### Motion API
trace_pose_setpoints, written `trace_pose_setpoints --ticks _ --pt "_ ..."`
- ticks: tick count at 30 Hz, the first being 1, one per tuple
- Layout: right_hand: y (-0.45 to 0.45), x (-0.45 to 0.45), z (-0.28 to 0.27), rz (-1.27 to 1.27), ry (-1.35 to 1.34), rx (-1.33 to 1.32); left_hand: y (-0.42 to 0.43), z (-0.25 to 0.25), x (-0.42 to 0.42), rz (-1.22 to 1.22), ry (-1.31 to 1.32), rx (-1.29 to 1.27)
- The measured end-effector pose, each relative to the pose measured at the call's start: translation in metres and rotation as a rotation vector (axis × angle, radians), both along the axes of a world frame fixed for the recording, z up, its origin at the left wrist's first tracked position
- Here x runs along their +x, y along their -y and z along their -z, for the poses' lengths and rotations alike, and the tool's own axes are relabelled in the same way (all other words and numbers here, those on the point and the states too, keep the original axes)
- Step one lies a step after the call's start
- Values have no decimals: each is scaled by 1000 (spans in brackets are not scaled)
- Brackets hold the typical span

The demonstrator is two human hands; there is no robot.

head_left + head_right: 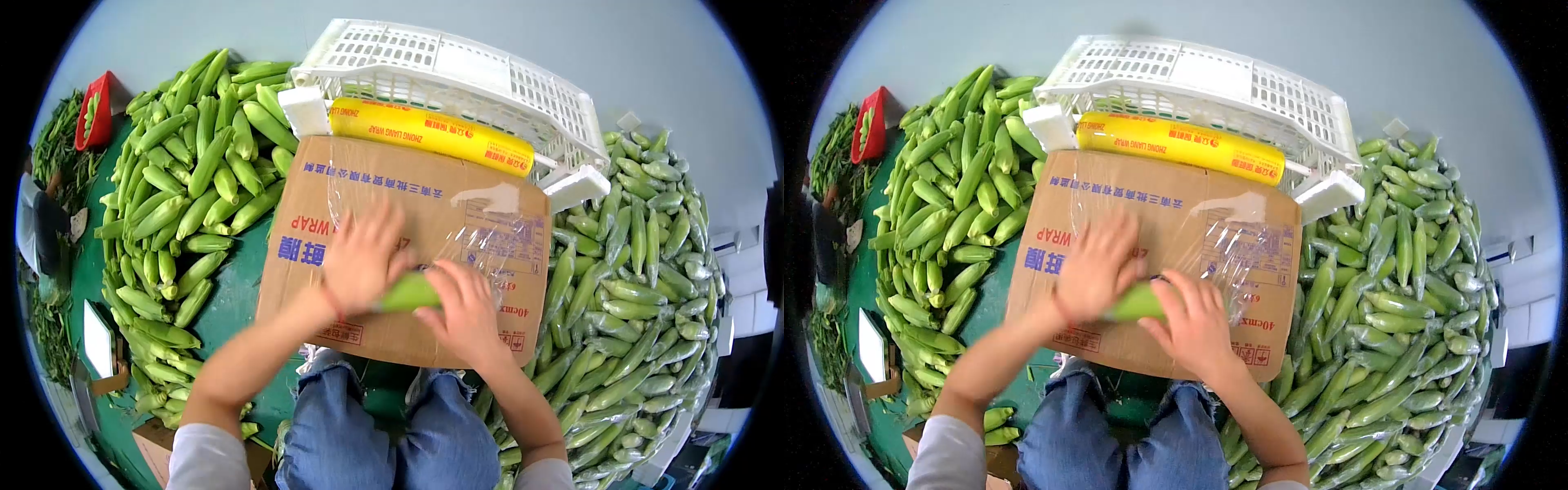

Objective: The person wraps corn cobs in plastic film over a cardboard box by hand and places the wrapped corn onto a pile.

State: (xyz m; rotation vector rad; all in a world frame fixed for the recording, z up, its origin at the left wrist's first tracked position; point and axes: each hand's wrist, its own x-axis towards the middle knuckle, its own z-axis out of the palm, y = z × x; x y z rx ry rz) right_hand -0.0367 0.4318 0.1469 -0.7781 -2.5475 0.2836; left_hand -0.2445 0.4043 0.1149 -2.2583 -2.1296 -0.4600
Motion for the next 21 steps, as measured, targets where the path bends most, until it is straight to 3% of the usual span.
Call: trace_pose_setpoints --ticks 1,4,6,8,11,15,16,18,19,20,21 --pt "-3 -3 8 -117 72 7 -37 5 -16 -66 -38 103" --pt "-43 -24 16 -86 112 246 -107 -7 -47 136 -42 -92" --pt "-80 -41 17 -69 210 158 -125 -8 -42 233 14 -347" --pt "-81 -45 26 -87 243 66 -127 -1 -44 251 -43 -370" --pt "-64 -42 25 -177 84 47 -125 -12 -39 240 -46 -461" --pt "-1 1 -10 -391 263 -157 -120 -12 -45 241 2 -465" --pt "10 16 -12 -476 399 -335 -118 -10 -46 250 27 -471" --pt "37 42 -22 -468 599 -661 -108 -12 -55 247 300 -374" --pt "43 53 -26 -350 521 -747 -98 -12 -59 245 439 -323" --pt "46 63 -26 -228 438 -825 -80 -7 -58 159 507 -17" --pt "49 71 -13 -78 179 -912 -59 0 -47 80 564 287"
